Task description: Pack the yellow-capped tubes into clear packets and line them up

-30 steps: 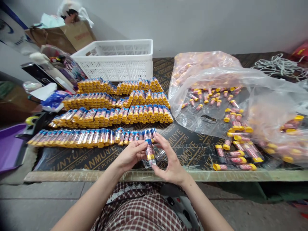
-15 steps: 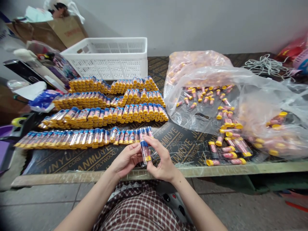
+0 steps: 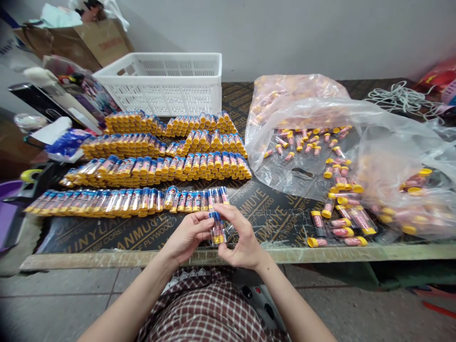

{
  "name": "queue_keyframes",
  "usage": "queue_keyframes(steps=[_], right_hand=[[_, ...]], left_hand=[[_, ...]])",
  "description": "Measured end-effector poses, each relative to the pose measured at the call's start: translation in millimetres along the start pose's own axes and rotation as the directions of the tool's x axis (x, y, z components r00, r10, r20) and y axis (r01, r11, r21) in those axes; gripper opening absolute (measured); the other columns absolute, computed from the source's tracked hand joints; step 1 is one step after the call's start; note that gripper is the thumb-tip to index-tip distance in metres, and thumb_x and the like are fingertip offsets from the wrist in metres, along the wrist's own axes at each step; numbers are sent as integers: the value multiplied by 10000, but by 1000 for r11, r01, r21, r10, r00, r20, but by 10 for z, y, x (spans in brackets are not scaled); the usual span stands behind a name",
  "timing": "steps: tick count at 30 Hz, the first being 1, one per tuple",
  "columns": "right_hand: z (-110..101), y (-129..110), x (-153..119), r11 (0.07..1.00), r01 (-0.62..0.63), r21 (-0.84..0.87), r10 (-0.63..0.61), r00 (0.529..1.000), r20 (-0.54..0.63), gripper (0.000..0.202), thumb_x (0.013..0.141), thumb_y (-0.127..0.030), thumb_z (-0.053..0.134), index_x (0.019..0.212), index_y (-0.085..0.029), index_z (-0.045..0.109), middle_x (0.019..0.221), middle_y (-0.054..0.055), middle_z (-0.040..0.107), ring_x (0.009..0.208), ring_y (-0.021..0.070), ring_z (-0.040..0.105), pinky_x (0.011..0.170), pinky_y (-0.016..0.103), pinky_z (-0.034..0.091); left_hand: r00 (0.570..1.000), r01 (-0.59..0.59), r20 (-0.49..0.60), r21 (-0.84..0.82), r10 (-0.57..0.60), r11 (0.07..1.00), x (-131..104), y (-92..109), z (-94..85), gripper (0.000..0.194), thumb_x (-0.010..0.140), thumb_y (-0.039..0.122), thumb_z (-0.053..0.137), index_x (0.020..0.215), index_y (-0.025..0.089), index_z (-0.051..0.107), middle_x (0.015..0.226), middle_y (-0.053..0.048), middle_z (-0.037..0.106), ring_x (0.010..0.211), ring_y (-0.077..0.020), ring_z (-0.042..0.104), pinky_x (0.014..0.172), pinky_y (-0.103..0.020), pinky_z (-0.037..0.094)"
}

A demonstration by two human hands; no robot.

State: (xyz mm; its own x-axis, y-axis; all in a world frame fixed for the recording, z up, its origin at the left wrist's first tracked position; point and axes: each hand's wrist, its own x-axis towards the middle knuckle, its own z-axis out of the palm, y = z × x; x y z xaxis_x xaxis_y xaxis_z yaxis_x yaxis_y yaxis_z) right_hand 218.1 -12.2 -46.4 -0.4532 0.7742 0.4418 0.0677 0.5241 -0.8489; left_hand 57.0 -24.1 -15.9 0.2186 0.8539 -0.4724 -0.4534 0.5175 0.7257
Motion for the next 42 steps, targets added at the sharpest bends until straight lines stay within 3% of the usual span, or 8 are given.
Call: queue_keyframes(steps=[14,18,20,24,30,35,39,42], right_hand=[[39,19,-3,998,-18,63,19,1000,-10,803,594,-58,523,1359,-238,361,1331,94,429,1244,280,439,1023,438,428],[-25,22,29,999,-53,-13,53,998,45,803,677,-109,571,1410,-243,273,1445,98,324,1326,302,341,1068,489,364],[-87,44,35,996,-67,-54,68,997,27,794,717,-154,593,1423,-257,245,1473,94,286,1335,305,330,1064,499,364],[-222,106,-5,977,-115,-182,104,992,-69,699,768,-174,584,1398,-285,304,1449,83,332,1310,283,375,1043,488,384],[-456,115,-184,889,-218,-403,177,975,-137,460,797,-195,563,1248,-264,507,1399,85,392,1215,234,481,1029,431,399],[-1062,312,-519,611,-444,-656,214,890,-403,341,814,-282,539,1134,-181,601,1162,122,572,1090,248,546,955,422,436],[-1565,601,-867,216,-585,-782,283,804,-524,382,812,-389,521,1050,-114,642,916,160,645,901,304,585,790,443,470],[-1704,799,-994,107,-593,-798,364,770,-524,423,822,-435,508,1089,-129,625,858,141,652,793,285,596,668,382,466]], left_hand=[[999,-7,-34,7,7,1000,6,-34,7,284,599,292,799,773,118,658,679,-7,647,596,-87,589,582,-199,465],[987,-103,-89,256,130,961,80,136,-90,271,621,325,759,781,138,645,685,-8,644,602,-111,587,611,-238,470],[935,-153,-177,578,306,802,153,316,-215,250,632,337,734,752,141,634,656,-19,640,597,-136,590,615,-256,459],[773,145,-193,981,604,129,284,685,-495,251,683,311,661,885,165,630,692,-49,663,712,-217,629,668,-296,443],[848,393,-193,854,493,-340,312,843,-634,381,766,418,551,1055,172,578,896,-145,694,858,-318,643,665,-333,439],[814,294,-97,919,573,-262,217,663,-559,363,817,471,487,1009,188,610,866,-95,691,792,-267,633,629,-298,407],[924,56,-9,992,382,-113,118,241,-459,223,837,366,506,804,211,663,792,-38,687,742,-196,615,664,-269,398],[932,29,-6,998,364,-58,132,-66,-452,201,814,374,563,866,204,657,829,-44,669,768,-190,602,691,-267,398]])
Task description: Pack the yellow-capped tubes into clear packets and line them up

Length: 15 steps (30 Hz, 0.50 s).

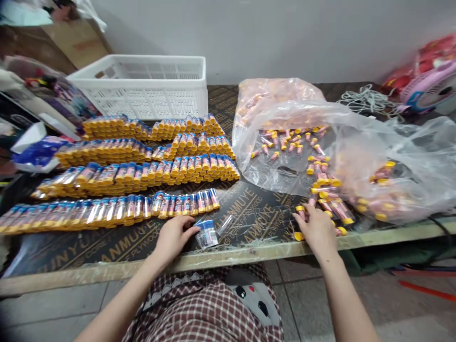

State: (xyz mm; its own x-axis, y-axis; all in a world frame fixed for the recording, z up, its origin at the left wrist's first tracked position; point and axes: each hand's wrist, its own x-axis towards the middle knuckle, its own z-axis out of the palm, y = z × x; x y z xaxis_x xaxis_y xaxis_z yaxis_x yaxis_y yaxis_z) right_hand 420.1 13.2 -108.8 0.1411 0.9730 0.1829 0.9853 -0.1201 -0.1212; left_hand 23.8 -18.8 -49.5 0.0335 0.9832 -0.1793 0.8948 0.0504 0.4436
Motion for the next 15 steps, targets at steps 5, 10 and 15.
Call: queue_keyframes(steps=[5,10,15], right_hand=[[-27,-131,40,996,-5,85,5,1000,-3,436,809,-393,494,1165,-158,588,868,115,634,770,270,596,639,367,457],[-316,-600,-29,867,-32,496,49,999,-21,590,776,-408,541,1319,-198,447,793,40,597,623,186,575,657,354,493],[-469,-1138,-236,611,-13,792,-65,996,67,368,820,-393,554,1146,-222,570,962,56,631,755,163,621,682,295,515]], left_hand=[[998,7,-63,-27,-8,1000,-13,36,191,172,791,364,615,843,200,607,871,-30,631,755,-170,575,679,-261,384],[997,29,-69,-42,-32,999,3,78,201,104,790,278,621,742,195,581,801,-7,616,726,-151,561,655,-247,363],[998,2,-69,-1,-2,1000,-46,86,192,152,840,280,554,726,194,608,778,-18,626,721,-154,574,655,-259,359]])
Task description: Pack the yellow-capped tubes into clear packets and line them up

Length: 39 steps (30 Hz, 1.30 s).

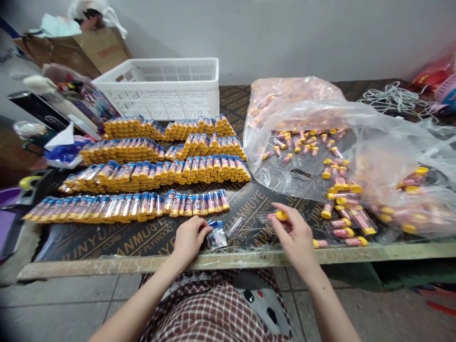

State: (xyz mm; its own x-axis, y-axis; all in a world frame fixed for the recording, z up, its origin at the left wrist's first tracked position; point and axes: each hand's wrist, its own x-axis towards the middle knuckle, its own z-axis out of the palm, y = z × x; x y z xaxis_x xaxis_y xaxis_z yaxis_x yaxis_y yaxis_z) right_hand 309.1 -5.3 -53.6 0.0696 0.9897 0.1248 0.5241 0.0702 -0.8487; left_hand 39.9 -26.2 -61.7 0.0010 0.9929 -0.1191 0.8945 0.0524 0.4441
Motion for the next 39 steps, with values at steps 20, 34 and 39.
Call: queue_keyframes(steps=[20,34,39], right_hand=[[488,-376,-336,964,165,208,-176,984,34,225,858,-215,547,1049,-275,648,1094,58,580,1017,191,569,798,310,511],[728,-378,-362,963,226,147,-264,903,338,202,823,-160,500,929,-193,669,881,56,629,600,115,555,545,249,488],[693,-388,-355,971,208,119,-237,911,339,185,828,-176,505,905,-192,673,858,50,625,607,117,558,532,242,474]], left_hand=[[971,230,174,-864,-164,447,81,-13,-98,206,681,301,647,717,194,473,496,63,510,476,-113,500,543,-232,408],[993,-67,-114,-256,38,964,-141,-70,-38,158,816,197,534,784,205,689,798,-44,638,752,-165,580,705,-274,425],[973,95,-118,-587,-201,804,-92,-168,-145,113,740,286,627,715,177,614,696,-12,634,639,-141,568,627,-255,442]])
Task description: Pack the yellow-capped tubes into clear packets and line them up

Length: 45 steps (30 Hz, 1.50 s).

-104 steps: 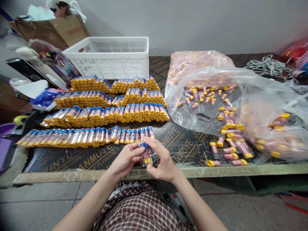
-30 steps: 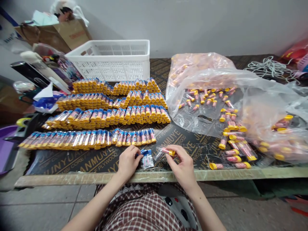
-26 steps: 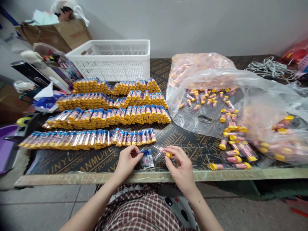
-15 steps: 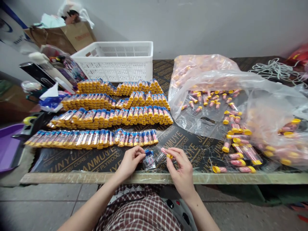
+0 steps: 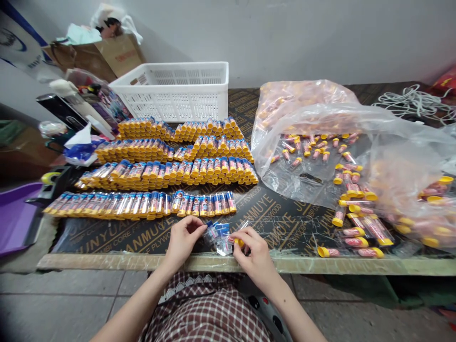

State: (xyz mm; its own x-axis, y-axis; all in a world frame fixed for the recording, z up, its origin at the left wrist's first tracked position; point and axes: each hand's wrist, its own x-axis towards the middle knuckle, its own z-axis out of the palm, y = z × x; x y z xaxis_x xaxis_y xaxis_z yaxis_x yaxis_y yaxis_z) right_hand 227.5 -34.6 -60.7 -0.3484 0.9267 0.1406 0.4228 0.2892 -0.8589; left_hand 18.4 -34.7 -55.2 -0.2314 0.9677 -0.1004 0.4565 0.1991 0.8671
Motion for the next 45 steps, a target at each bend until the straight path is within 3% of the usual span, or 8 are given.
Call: queue_keyframes(steps=[2,6,9,16,29,35,41,45], right_hand=[[-19,-14,6,1000,-1,15,2,1000,-21,184,835,-186,510,906,-198,679,876,54,626,645,128,578,541,245,477],[-59,-49,23,994,4,106,20,974,-224,194,846,-214,538,983,-230,675,993,69,624,893,184,611,697,289,525],[-72,-83,23,985,26,170,35,937,-348,221,843,-219,558,1039,-253,655,1074,73,605,991,199,589,762,319,539],[-31,-115,-48,993,82,89,-44,928,-369,327,836,-161,560,1121,-306,630,1122,56,609,1056,220,571,903,405,490],[17,-196,-60,973,226,-43,-227,913,-338,472,812,-61,545,1213,-307,584,1139,61,602,1045,206,589,913,370,499],[76,-183,-70,950,311,-23,-311,935,-169,485,824,-49,511,1253,-272,552,1145,85,574,1047,193,585,894,338,517],[78,-81,-18,960,279,-13,-277,948,-155,505,847,-36,448,1263,-310,527,1091,64,552,995,165,587,861,307,523],[35,-52,44,963,261,-74,-270,943,-192,650,765,-77,546,1356,-307,403,1198,85,477,1106,226,528,930,400,495]], left_hand=[[993,118,17,-268,-117,956,38,41,-11,185,707,335,655,717,176,560,631,15,601,581,-121,551,601,-248,461],[941,322,138,-645,-308,693,115,177,14,371,573,322,763,780,188,486,545,54,586,485,-93,537,542,-227,476],[915,373,187,-732,-358,570,171,260,50,496,460,178,817,875,164,545,640,19,656,547,-99,598,572,-216,493],[876,401,216,-824,-431,400,248,290,122,271,507,196,822,682,125,627,646,12,652,555,-93,605,602,-244,541],[884,369,181,-836,-431,407,201,276,131,347,476,330,856,650,116,646,595,-3,651,557,-106,610,623,-250,536],[920,306,113,-806,-376,506,149,313,168,333,548,363,816,685,106,656,634,-6,648,565,-87,585,563,-202,492],[928,358,241,-788,-283,500,59,413,152,376,549,251,829,848,143,628,706,10,659,613,-96,605,612,-231,517],[882,463,419,-682,-216,566,20,461,125,355,565,264,821,831,91,662,736,-42,678,638,-109,623,637,-231,510]])
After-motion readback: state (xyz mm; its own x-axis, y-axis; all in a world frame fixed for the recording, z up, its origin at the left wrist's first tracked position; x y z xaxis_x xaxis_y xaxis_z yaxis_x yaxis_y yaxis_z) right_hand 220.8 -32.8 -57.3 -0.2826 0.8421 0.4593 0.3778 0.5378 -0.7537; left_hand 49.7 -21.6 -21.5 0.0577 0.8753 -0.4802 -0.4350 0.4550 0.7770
